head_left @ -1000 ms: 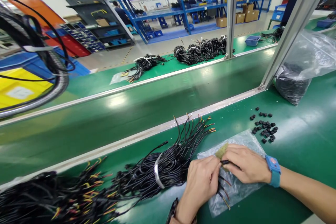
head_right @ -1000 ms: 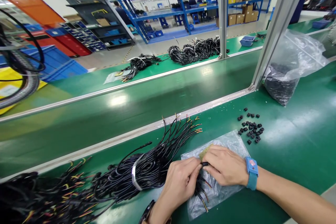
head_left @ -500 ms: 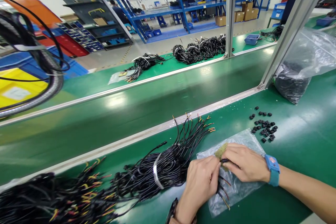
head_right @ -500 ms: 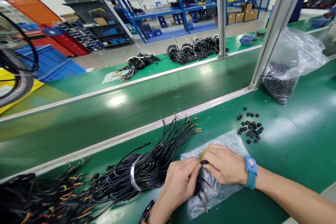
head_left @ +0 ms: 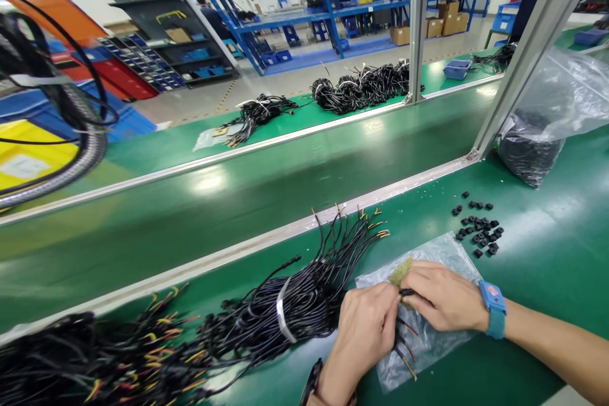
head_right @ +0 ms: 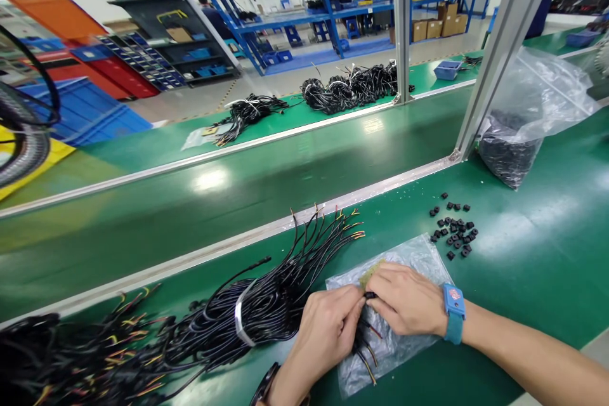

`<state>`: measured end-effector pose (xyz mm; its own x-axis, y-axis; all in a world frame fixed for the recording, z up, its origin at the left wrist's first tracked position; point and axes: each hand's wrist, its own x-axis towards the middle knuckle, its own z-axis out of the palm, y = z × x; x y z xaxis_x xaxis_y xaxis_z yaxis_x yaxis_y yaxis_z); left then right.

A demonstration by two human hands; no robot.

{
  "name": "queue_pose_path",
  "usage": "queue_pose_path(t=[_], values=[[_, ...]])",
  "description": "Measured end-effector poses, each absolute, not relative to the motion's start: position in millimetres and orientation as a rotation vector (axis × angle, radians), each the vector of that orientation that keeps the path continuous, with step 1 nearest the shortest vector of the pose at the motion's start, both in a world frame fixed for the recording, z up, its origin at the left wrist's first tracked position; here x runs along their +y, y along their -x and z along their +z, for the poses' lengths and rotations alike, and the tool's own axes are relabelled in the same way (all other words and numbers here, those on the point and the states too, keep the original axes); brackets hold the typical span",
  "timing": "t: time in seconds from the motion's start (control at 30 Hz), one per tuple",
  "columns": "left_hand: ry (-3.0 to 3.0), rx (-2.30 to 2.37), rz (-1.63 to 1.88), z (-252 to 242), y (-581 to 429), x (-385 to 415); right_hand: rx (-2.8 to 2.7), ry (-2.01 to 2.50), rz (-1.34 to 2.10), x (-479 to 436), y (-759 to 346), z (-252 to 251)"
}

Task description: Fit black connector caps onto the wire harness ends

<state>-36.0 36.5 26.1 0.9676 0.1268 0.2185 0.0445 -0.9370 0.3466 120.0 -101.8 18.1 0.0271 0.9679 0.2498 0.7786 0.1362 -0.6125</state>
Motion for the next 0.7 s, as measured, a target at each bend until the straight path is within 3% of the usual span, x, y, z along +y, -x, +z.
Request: queue_pose_path(t=[0.7], values=[[-2.745, 0.121, 0.323, 29.9, 35.0, 34.6, -1.849, 1.686, 0.400, -102.3, -122.6, 24.6]])
